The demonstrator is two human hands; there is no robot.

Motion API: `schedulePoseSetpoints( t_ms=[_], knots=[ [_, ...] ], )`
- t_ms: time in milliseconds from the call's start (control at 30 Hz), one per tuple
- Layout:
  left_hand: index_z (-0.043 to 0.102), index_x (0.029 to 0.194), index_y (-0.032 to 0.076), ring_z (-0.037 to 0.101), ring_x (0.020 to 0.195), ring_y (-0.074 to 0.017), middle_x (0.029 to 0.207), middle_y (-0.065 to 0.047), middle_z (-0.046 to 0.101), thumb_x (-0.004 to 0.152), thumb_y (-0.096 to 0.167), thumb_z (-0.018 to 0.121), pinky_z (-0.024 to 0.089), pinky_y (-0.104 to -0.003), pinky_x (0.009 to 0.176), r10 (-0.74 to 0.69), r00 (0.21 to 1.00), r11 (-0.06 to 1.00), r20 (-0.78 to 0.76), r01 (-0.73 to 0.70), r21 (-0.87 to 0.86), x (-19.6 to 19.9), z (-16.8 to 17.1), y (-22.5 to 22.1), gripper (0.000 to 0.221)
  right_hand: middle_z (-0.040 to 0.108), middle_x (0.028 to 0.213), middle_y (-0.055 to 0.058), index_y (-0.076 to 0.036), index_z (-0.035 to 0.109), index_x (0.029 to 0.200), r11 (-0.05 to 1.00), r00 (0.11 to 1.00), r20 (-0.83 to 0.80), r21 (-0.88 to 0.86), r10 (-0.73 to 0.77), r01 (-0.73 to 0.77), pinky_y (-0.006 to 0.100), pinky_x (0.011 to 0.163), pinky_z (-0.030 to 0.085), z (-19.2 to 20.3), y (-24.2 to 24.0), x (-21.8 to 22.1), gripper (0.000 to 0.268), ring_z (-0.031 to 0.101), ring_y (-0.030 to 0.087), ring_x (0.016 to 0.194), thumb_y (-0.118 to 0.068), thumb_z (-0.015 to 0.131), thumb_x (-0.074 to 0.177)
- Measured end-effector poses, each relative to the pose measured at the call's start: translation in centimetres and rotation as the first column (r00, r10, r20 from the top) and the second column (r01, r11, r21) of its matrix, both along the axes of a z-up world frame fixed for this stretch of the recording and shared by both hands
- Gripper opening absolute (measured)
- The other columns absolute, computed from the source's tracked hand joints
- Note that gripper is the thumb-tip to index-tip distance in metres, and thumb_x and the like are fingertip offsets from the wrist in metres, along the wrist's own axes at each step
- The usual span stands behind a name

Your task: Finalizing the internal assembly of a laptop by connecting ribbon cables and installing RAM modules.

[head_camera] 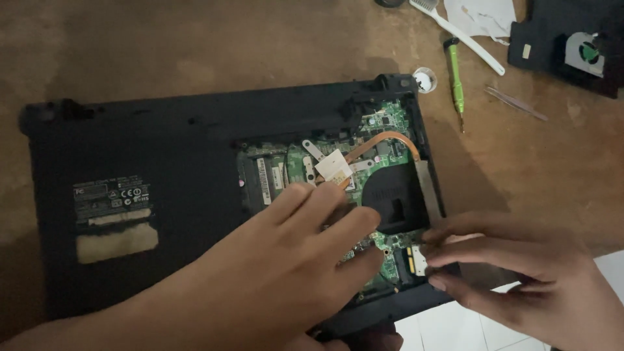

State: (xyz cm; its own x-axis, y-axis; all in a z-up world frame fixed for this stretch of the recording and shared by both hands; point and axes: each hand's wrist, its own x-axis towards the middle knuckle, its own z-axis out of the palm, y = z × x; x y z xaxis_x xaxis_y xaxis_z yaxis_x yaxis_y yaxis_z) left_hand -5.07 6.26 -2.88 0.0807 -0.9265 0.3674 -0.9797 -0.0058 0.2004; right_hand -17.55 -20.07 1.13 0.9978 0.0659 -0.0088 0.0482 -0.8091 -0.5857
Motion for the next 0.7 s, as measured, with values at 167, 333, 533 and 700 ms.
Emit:
schedulePoseSetpoints(
  t_ms=[167, 333, 533, 700],
  knots=[
    [0.067, 0.111, 0.012, 0.052, 0.108, -0.0403, 0.12, -0.016, 0.054, 0.098, 0.073, 0.052, 0.041, -0.047, 0.085, -0.002, 1.0, 1.0, -0.009, 0.002, 0.015, 0.0, 0.1, -0.1, 0.064, 0.088, 0.106, 0.0, -0.018, 0.086, 0.099, 0.997, 0.998, -0.012, -0.037, 0.065, -0.066, 0.023, 0.08, 0.074, 0.4, -0.3, 0.5, 0.033, 0.088, 0.01, 0.094, -0.02, 0.088, 0.066],
    [0.066, 0.11, 0.011, 0.051, 0.109, -0.039, 0.118, -0.015, 0.054, 0.092, 0.081, 0.058, 0.041, -0.046, 0.086, 0.001, 1.0, 1.0, 0.023, -0.002, 0.024, 0.1, 0.2, 0.1, 0.072, 0.089, 0.096, 0.0, -0.015, 0.085, 0.092, 0.991, 0.991, 0.009, 0.002, 0.131, -0.131, 0.027, 0.074, 0.073, 0.4, -0.3, 0.6, 0.025, 0.089, 0.014, 0.092, -0.021, 0.086, 0.068],
    [0.067, 0.11, 0.013, 0.053, 0.113, -0.0417, 0.118, -0.015, 0.054, 0.096, 0.075, 0.057, 0.042, -0.047, 0.088, 0.016, 0.999, 1.0, 0.039, -0.016, 0.006, 0.0, 0.1, 0.0, 0.064, 0.087, 0.097, 0.002, -0.012, 0.085, 0.093, 0.989, 0.99, 0.055, 0.066, 0.131, -0.135, 0.029, 0.078, 0.07, -0.3, -0.2, 0.4, 0.025, 0.085, 0.018, 0.09, -0.016, 0.086, 0.068],
    [0.067, 0.111, 0.012, 0.052, 0.111, -0.04, 0.119, -0.015, 0.054, 0.095, 0.075, 0.057, 0.042, -0.047, 0.087, 0.002, 1.0, 1.0, 0.017, -0.003, 0.017, 0.1, 0.1, -0.1, 0.066, 0.086, 0.106, 0.003, -0.012, 0.084, 0.096, 0.986, 0.986, 0.109, 0.093, 0.126, -0.136, 0.029, 0.077, 0.068, -1.5, -0.6, 0.1, 0.027, 0.08, 0.018, 0.088, -0.015, 0.085, 0.068]
  ],
)
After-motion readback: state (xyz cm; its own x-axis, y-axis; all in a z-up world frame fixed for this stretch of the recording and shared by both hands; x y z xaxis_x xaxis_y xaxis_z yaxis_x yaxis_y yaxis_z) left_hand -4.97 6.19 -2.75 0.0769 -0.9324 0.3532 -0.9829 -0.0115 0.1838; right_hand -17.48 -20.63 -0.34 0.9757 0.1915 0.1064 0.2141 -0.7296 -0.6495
